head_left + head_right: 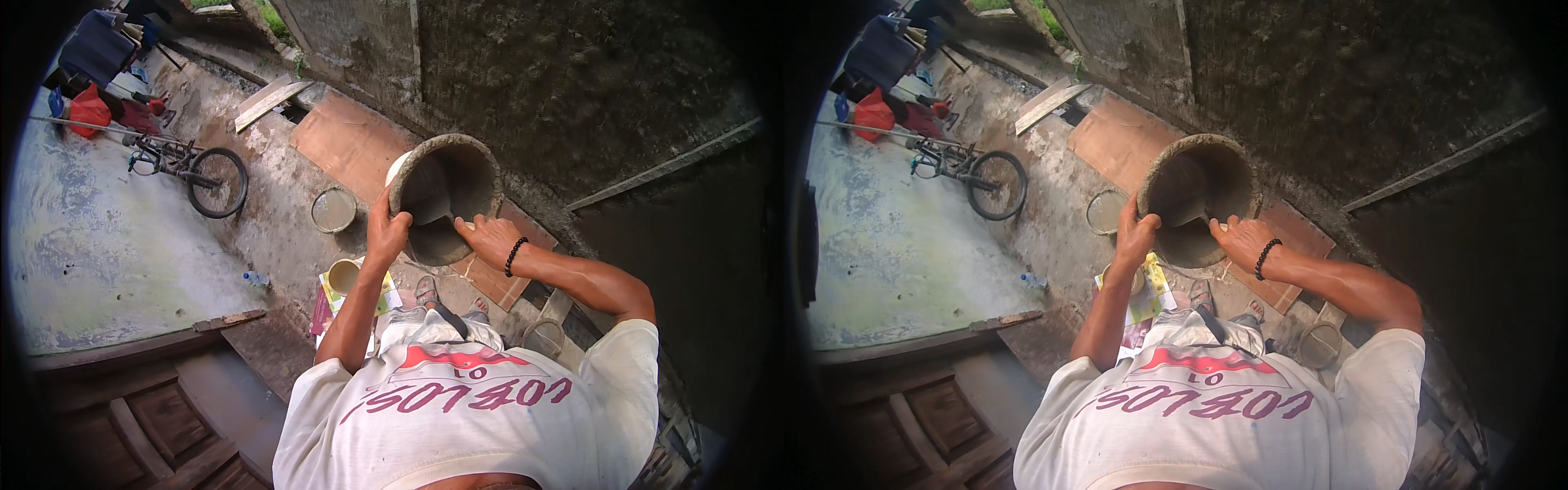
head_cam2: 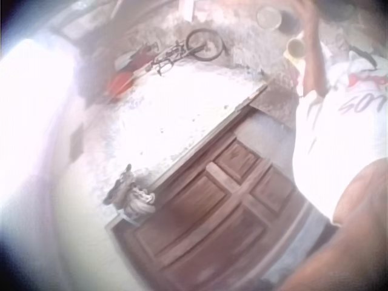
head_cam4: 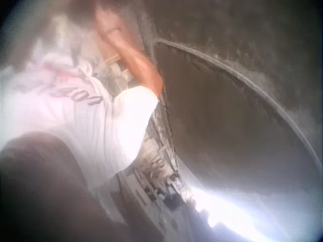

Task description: The person scoops wet cement from a bucket with a trowel and applies it to a vertical wall, then smooths the surface with a float. The person repeats this process, transferring cement between buckets and applying it to the wall.

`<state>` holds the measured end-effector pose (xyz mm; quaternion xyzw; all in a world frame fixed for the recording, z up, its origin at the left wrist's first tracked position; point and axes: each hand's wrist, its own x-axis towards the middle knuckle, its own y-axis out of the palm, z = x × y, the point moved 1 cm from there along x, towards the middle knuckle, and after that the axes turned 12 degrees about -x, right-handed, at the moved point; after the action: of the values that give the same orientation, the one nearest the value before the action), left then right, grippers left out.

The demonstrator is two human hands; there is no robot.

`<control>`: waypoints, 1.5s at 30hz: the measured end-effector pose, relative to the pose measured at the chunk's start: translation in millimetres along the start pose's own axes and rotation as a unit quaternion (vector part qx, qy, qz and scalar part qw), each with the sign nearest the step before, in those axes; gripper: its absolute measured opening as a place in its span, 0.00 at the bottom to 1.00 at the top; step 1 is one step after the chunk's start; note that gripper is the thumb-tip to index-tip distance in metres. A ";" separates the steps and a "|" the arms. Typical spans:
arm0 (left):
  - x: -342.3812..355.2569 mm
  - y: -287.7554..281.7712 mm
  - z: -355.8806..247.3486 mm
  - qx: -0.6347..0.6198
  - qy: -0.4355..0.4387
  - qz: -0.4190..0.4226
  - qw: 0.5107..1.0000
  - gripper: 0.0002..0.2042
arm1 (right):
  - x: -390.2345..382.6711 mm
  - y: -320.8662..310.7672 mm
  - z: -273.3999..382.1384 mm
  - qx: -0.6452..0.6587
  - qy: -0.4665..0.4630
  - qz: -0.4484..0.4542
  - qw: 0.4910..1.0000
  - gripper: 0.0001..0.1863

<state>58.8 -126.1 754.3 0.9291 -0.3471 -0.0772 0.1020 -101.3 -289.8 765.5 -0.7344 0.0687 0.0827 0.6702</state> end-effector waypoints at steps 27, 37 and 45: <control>-22.9 45.5 -21.4 0.258 0.232 -0.116 0.931 0.38 | 43.9 -63.7 -21.7 -0.162 0.111 -0.014 0.980 0.14; -33.8 48.0 -29.5 0.339 0.185 -0.067 0.920 0.38 | 23.8 -13.1 -46.4 0.042 0.025 -0.003 0.999 0.08; -32.2 27.3 -22.0 0.325 0.180 -0.066 0.926 0.37 | 26.9 56.8 -27.4 0.265 -0.013 -0.120 0.957 0.27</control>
<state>22.4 -122.0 784.6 0.9303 -0.2671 0.2021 -0.1496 -86.2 -322.1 706.9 -0.5322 -0.0095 -0.0098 0.8465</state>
